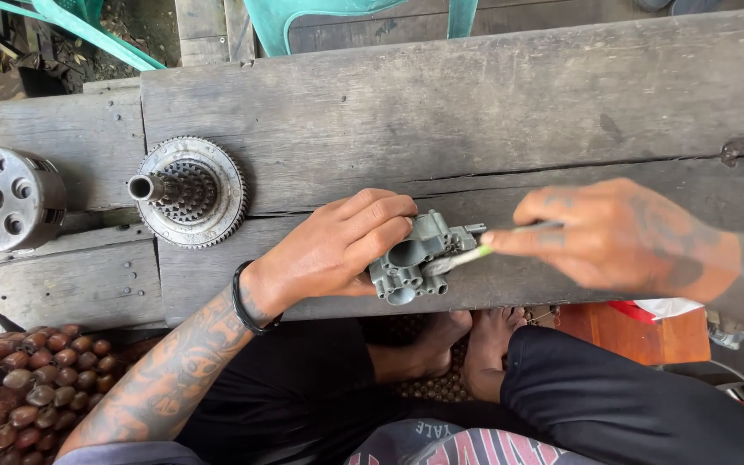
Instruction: Cleaning a motorcycle carburetor body using a toothbrush on a wooden workbench.
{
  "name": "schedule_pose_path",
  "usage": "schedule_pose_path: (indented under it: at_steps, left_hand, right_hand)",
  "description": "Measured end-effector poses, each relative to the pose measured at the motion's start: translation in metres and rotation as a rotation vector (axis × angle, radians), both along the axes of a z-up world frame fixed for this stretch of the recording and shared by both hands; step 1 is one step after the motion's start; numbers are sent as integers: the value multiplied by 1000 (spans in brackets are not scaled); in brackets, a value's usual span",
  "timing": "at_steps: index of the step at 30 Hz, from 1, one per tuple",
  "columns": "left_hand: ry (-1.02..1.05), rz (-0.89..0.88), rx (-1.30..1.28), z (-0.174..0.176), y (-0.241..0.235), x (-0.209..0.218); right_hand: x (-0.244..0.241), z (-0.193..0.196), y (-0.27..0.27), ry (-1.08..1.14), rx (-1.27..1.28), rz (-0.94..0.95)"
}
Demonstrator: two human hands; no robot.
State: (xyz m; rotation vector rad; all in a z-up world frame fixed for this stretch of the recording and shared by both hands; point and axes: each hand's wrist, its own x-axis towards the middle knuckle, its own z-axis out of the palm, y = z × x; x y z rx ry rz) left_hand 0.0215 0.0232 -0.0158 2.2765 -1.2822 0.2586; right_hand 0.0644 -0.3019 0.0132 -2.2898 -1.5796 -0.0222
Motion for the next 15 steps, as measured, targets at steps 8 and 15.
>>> schedule_pose_path:
  at_steps: [8, 15]
  left_hand:
    - [114, 29, -48, 0, -2, 0]
    - [209, 69, -105, -3, -1, 3]
  right_hand:
    - [7, -1, -8, 135, 6, -74]
    - [-1, -13, -4, -141, 83, -46]
